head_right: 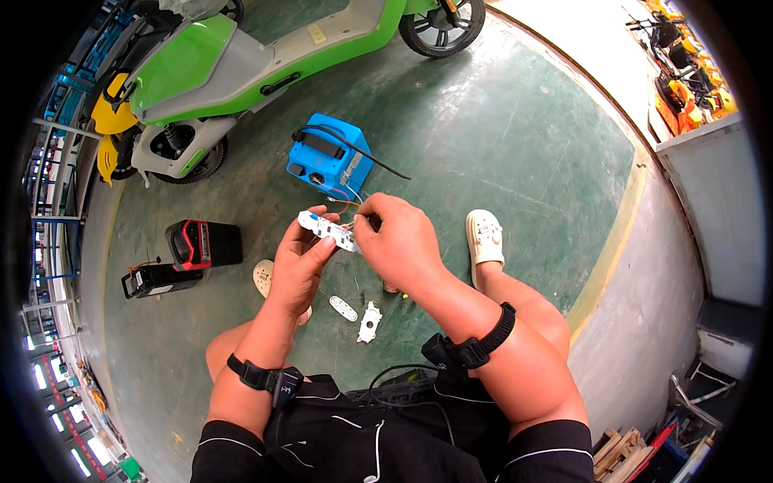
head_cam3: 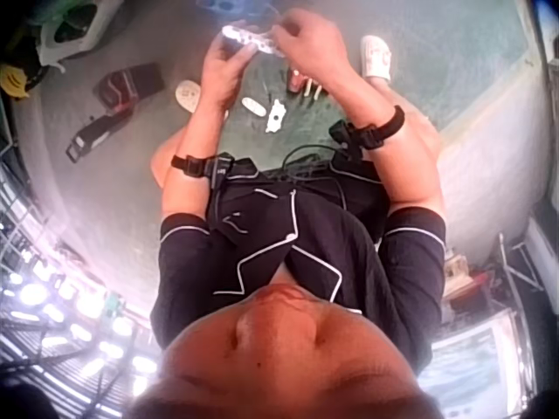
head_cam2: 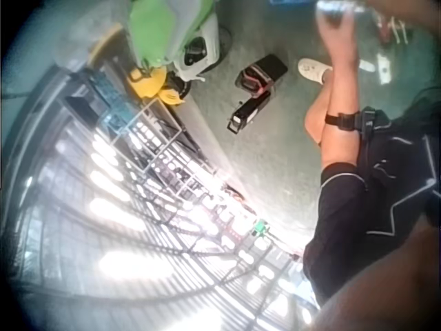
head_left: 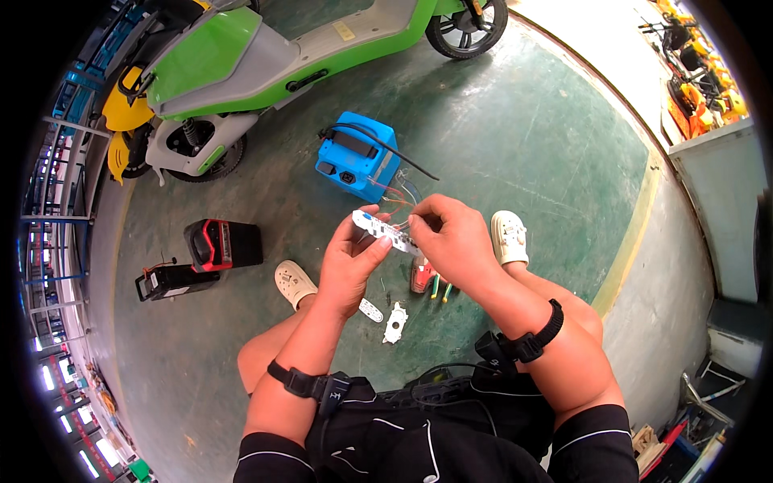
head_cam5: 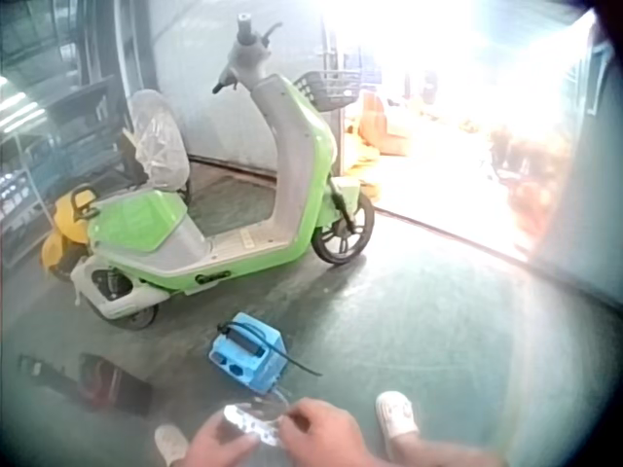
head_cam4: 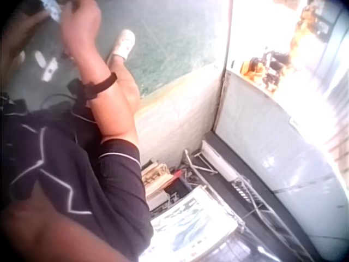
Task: The person holds a circuit board and uses pliers to manipulate wires. They move the wires into place and adjust the components on the board by hand.
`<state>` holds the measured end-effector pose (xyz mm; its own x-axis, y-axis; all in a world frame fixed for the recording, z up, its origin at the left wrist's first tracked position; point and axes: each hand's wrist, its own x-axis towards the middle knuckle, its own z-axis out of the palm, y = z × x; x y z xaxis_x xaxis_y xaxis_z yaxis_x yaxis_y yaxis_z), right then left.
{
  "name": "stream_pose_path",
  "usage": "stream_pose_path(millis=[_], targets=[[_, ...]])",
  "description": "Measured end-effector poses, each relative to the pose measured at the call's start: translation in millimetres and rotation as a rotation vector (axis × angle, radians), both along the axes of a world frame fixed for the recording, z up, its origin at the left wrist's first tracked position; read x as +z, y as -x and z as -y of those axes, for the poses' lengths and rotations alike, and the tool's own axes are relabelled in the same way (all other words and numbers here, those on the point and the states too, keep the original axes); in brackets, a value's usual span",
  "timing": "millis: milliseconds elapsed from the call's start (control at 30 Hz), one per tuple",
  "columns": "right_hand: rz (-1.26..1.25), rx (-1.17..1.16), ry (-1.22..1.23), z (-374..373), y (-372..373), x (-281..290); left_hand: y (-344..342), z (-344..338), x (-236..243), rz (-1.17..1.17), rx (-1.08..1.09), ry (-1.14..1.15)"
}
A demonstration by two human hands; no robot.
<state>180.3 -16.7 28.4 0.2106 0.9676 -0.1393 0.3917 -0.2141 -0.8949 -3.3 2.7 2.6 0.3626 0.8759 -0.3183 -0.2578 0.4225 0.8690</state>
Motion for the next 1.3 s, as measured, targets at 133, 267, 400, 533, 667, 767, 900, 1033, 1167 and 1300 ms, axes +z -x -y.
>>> stream_pose_path(millis=[133,267,400,533,667,767,900,1033,1167,1300], targets=[[-0.004,-0.024,-0.007,-3,0,-1,-1,-3,-2,-0.001,-0.002,-0.008],[0.015,-0.015,-0.001,-3,-1,0,-3,-5,-2,-0.002,-0.002,-0.005],[0.064,0.018,-0.027,-2,0,0,-5,-5,-2,0.006,0.002,-0.005],[0.064,0.017,-0.036,-1,0,0,-7,-4,-1,-0.002,0.001,-0.006],[0.057,0.010,-0.043,-1,0,-2,-8,-4,-1,-0.016,0.006,0.005],[0.019,0.017,-0.075,-1,-2,-5,-8,-4,0,0.000,0.019,0.028],[-0.245,0.002,0.014,-4,-4,0,-5,-6,-3,0.069,0.091,0.109],[-0.308,-0.047,0.041,-9,-7,-7,-1,-9,-6,0.115,0.149,0.164],[-0.560,-0.058,0.205,-14,-9,-4,3,-12,-6,0.165,0.171,0.207],[-0.625,0.179,0.240,-10,-11,-13,5,-11,-5,0.202,0.153,0.226]])
